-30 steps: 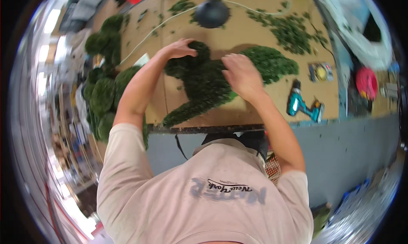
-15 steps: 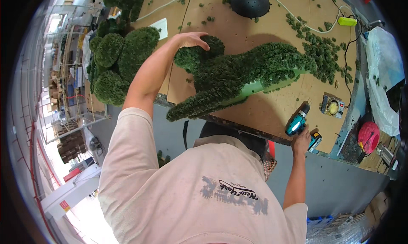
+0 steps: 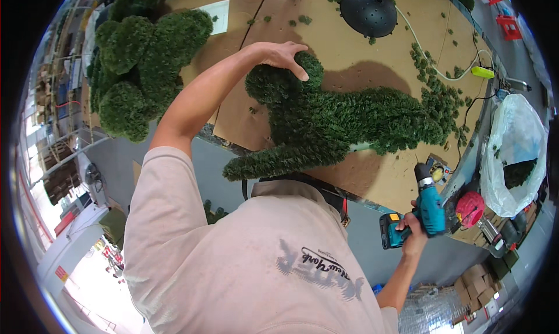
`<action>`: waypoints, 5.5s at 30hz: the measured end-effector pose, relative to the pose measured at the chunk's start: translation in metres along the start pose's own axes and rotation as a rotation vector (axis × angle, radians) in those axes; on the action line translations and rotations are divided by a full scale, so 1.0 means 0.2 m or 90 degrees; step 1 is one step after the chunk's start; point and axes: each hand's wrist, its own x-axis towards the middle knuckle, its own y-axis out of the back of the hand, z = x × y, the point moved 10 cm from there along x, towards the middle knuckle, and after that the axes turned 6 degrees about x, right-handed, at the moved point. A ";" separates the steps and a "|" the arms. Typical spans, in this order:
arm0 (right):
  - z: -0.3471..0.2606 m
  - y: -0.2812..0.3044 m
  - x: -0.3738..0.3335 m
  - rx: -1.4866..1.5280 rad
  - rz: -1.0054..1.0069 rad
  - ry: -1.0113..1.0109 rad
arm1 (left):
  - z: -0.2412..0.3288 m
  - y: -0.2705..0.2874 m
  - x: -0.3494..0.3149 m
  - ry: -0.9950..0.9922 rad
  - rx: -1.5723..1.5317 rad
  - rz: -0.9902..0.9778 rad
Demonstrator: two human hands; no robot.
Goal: The person crafts a moss topiary animal figure by drilling holes into it using a power drill, dipping moss tufts into a hot glue pot, and attaching the moss tufts into the figure by hand.
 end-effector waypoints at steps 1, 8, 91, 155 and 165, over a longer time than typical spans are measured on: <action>-0.15 -0.15 -0.05 0.053 -0.018 -0.034 | 0.01 0.00 0.01 -0.021 -0.002 0.006; -0.44 -1.28 0.06 0.099 -0.277 -0.244 | -0.04 0.01 -0.01 -0.027 0.011 0.050; 1.02 -0.16 0.49 -0.733 0.145 0.262 | -0.36 -0.59 -1.08 0.033 -0.474 0.597; 0.66 1.17 0.97 0.258 0.374 0.086 | 1.09 -1.15 -0.52 0.017 -0.627 0.074; 0.67 1.20 1.09 -0.064 0.345 0.107 | 1.10 -1.11 -0.49 0.030 -0.591 0.068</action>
